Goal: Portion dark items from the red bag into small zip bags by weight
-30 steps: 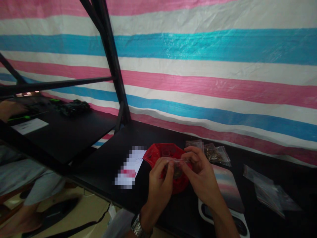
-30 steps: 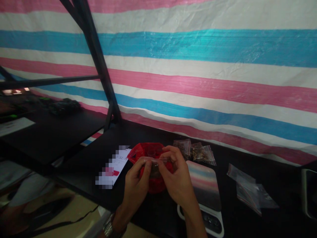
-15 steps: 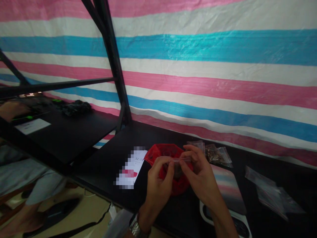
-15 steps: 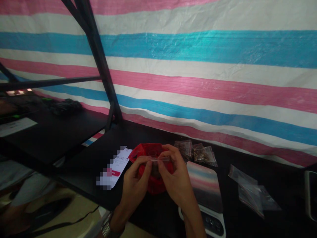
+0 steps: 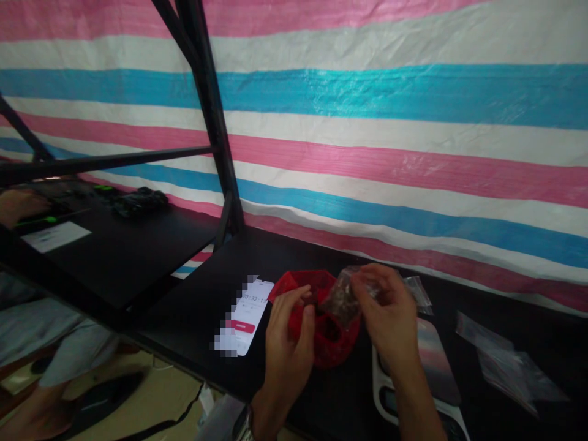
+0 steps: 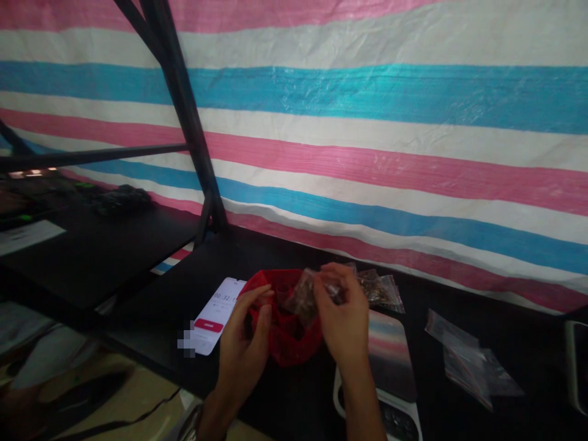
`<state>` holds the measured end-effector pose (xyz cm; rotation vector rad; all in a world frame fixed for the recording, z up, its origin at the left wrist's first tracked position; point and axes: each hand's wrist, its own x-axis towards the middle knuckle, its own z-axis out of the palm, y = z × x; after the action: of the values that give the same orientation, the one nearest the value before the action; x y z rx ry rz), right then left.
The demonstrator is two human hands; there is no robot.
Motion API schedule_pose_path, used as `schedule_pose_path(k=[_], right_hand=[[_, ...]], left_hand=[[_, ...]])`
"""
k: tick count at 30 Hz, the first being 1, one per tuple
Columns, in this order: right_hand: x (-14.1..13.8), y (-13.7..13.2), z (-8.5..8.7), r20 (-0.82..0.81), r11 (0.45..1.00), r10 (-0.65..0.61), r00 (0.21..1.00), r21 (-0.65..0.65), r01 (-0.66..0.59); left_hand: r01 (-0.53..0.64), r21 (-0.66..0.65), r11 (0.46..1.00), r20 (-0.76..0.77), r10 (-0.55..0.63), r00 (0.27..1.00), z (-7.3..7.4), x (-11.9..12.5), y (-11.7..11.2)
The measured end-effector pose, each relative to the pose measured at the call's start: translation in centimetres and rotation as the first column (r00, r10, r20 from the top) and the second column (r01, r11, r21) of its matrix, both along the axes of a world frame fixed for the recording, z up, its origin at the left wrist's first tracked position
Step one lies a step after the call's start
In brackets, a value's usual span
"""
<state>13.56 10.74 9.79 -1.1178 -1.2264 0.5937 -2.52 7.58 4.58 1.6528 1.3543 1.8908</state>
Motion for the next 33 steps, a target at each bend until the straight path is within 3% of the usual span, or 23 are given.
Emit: schedule_pose_path(k=[3, 6, 10, 13, 16, 18, 21, 23, 24, 28, 33], right_hand=[[1.9, 2.2, -0.3, -0.098, 0.976, -0.217, 0.971, 0.001, 0.218], [3.3, 4.1, -1.4, -0.095, 0.915, -0.403, 0.910, -0.020, 0.403], [4.2, 5.0, -2.5, 0.025, 0.900, -0.420, 0.907, -0.118, 0.420], [5.8, 4.2, -2.4, 0.146, 0.863, -0.455, 0.879, -0.171, 0.475], [9.5, 2.2, -2.1, 0.253, 0.779, -0.566, 0.784, -0.146, 0.610], [12.8, 0.5, -2.4, 0.385, 0.690, -0.617, 0.686, -0.153, 0.707], [18.2, -2.0, -3.7, 0.637, 0.533, -0.538, 0.553, -0.251, 0.808], [21.2, -3.5, -4.9, 0.739, 0.471, -0.421, 0.526, -0.317, 0.823], [22.4, -4.2, -5.5, 0.754, 0.468, -0.372, 0.542, -0.352, 0.811], [24.7, -5.9, -6.6, 0.676, 0.552, -0.309, 0.669, -0.445, 0.705], [24.7, -6.4, -6.2, 0.626, 0.537, -0.340, 0.702, -0.484, 0.691]], left_hand=[[-0.055, 0.009, 0.998, 0.035, 0.054, 0.998, -0.3, -0.7, -0.1], [-0.075, 0.033, 0.997, 0.041, 0.073, 0.996, -0.2, -1.3, 0.0], [-0.075, 0.054, 0.996, 0.027, 0.074, 0.997, -0.2, -1.6, 0.1], [-0.073, 0.065, 0.995, 0.016, 0.072, 0.997, -0.2, -1.6, 0.1], [-0.071, 0.071, 0.995, 0.005, 0.071, 0.997, -0.1, -1.4, 0.1], [-0.072, 0.084, 0.994, -0.003, 0.072, 0.997, -0.2, -1.3, 0.1], [-0.070, 0.109, 0.992, -0.016, 0.072, 0.997, -0.4, -0.9, 0.0], [-0.063, 0.120, 0.991, -0.033, 0.067, 0.997, -0.6, -0.5, -0.2], [-0.059, 0.125, 0.990, -0.045, 0.065, 0.997, -0.7, -0.3, -0.3], [-0.037, 0.150, 0.988, -0.123, 0.056, 0.991, -0.9, 0.6, -0.7], [-0.017, 0.178, 0.984, -0.200, 0.053, 0.978, -0.8, 1.2, -0.8]])
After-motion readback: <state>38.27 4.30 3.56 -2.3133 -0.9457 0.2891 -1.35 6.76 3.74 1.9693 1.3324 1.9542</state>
